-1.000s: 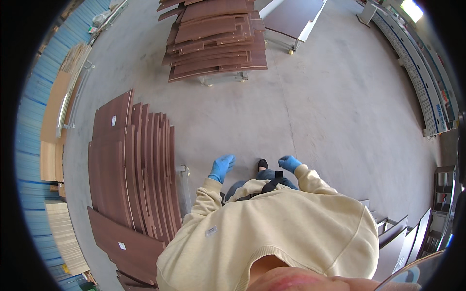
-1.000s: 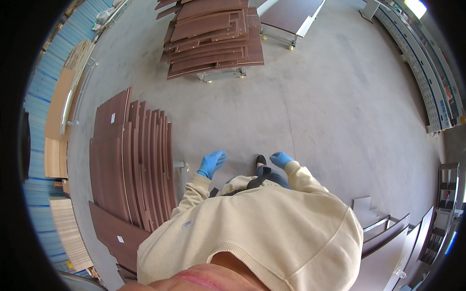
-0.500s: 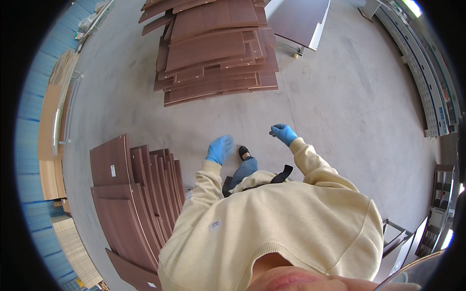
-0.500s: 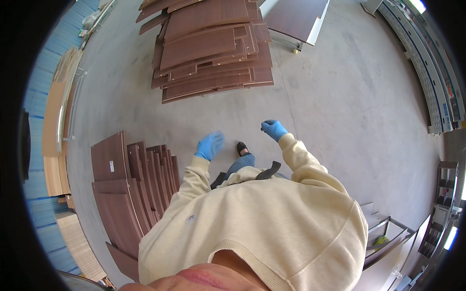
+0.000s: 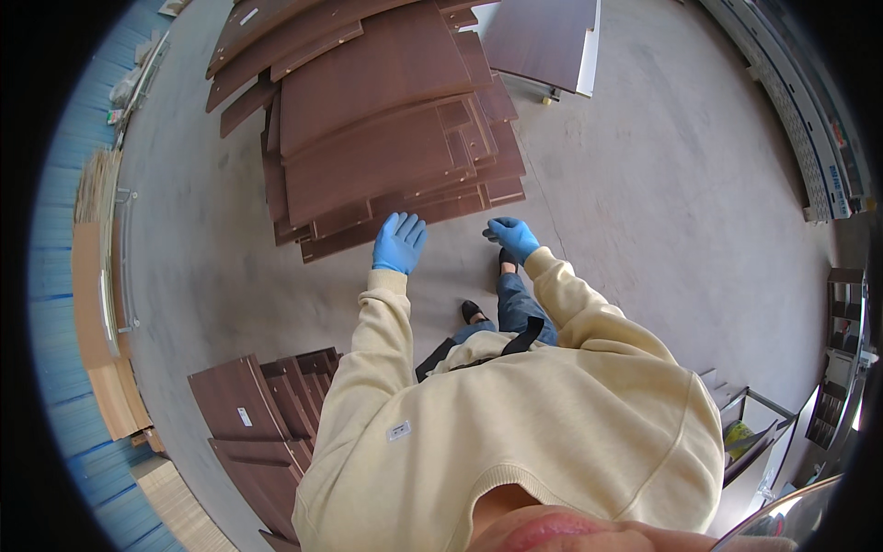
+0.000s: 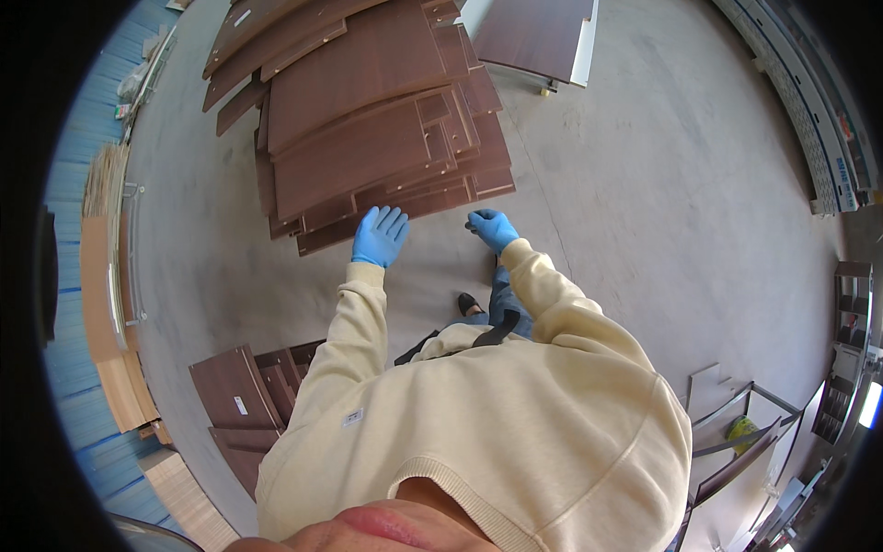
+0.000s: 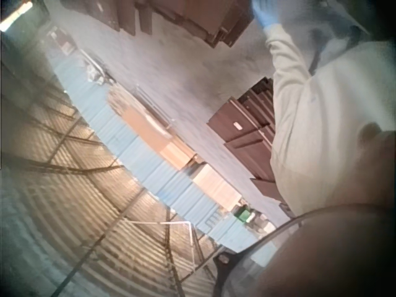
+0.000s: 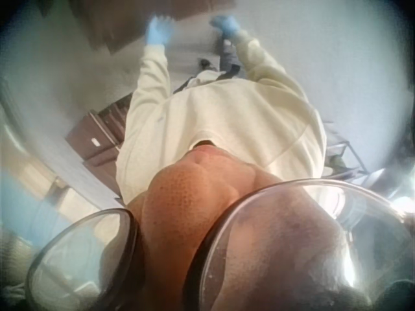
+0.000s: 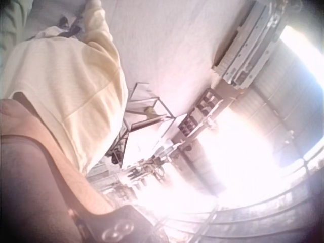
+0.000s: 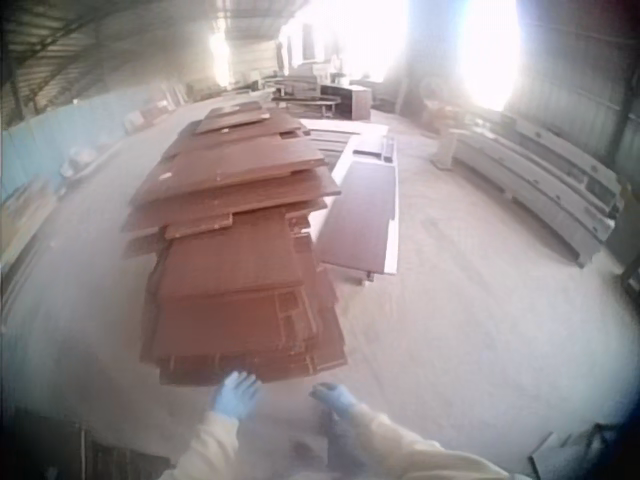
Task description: The person wipes the surface of a large brown wood panel with a cloth, then lifts and stacks it with other panels. The person repeats this process with smaller wood pieces, wiping each before stacking them on a workbench.
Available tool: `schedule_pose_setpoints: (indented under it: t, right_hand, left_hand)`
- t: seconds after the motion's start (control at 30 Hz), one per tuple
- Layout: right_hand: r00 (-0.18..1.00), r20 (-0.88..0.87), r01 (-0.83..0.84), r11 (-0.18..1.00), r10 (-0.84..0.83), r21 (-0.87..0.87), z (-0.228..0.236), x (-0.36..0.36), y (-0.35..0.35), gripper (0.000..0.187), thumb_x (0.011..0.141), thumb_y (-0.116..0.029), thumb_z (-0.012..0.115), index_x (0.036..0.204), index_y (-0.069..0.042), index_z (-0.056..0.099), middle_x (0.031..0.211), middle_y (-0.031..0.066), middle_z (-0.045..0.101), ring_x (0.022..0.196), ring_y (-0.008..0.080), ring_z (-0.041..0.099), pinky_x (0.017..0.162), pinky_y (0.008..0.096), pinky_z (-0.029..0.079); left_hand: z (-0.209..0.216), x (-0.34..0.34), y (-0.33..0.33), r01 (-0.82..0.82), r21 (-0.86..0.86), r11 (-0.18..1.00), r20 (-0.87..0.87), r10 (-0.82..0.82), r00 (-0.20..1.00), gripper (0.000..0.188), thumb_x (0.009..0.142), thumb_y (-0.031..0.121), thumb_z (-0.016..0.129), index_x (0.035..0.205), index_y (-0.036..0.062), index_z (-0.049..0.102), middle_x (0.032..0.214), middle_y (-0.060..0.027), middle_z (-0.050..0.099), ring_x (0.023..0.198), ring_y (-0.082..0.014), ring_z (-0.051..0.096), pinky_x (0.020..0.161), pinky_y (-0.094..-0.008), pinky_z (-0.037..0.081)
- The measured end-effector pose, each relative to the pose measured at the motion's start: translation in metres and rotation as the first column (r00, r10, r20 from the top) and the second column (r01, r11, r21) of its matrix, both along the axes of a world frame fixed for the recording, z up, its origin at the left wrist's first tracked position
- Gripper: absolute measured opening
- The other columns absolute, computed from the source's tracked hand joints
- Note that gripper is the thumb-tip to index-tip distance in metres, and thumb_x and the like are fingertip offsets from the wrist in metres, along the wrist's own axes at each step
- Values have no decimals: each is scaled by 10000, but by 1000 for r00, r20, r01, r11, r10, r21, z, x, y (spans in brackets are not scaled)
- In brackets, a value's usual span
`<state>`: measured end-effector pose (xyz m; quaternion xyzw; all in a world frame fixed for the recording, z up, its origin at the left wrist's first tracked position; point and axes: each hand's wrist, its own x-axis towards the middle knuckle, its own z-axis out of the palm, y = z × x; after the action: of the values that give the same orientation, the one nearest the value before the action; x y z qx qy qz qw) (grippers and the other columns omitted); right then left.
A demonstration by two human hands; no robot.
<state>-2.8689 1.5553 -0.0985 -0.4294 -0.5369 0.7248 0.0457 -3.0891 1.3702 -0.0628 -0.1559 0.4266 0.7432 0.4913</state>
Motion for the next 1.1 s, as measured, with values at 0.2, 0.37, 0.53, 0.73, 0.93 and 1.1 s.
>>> schedule_pose_setpoints:
  t: [0.2,0.37,0.53,0.73,0.93,1.1]
  right_hand:
    - [992,-79,84,987,-96,-137,-1,-61,48,516,951,-280,683,1362,23,606,1090,75,724,966,169,672,861,310,520]
    - [996,-87,-22,955,-4,-297,-1,-90,77,476,952,-297,696,1361,-72,602,1149,59,710,1039,173,695,883,318,533]
    - [984,-175,-102,906,31,-410,-20,-105,91,305,998,-186,634,1283,-77,619,1112,69,725,1044,199,706,884,353,569]
    - [847,-488,-319,937,213,-145,-82,-101,105,310,955,-139,667,1259,-78,666,1091,109,740,1019,266,728,860,399,599]
    - [969,-244,-71,891,-45,-449,-38,-114,90,281,1005,-72,543,1256,29,620,1121,181,741,952,343,762,818,438,617]
    - [977,-200,-21,908,-69,-418,-26,-115,83,241,998,-50,555,1201,39,650,1066,169,751,895,332,768,765,398,622]
  left_hand:
    - [-3,-25,34,-216,8,976,-15,216,976,676,934,387,698,1497,117,438,1451,-127,494,1346,-341,463,1153,-520,362]
    - [-15,-36,43,-341,146,929,21,341,940,415,880,286,704,1244,133,575,1298,-102,532,1245,-354,506,1152,-578,359]
    - [-20,-29,58,-414,212,886,89,404,910,320,893,295,685,1171,154,613,1319,-67,564,1265,-330,506,1147,-576,361]
    - [-25,-34,76,-450,109,886,113,439,891,252,870,291,709,1086,166,671,1224,-54,635,1231,-318,535,1126,-559,386]
    - [-21,-49,68,-493,38,869,98,487,868,274,836,245,732,1096,162,710,1167,-51,704,1130,-304,610,1026,-516,469]
    - [-22,-53,60,-488,25,872,118,482,868,236,818,263,769,1025,167,711,1143,-59,704,1046,-326,620,1006,-555,485]
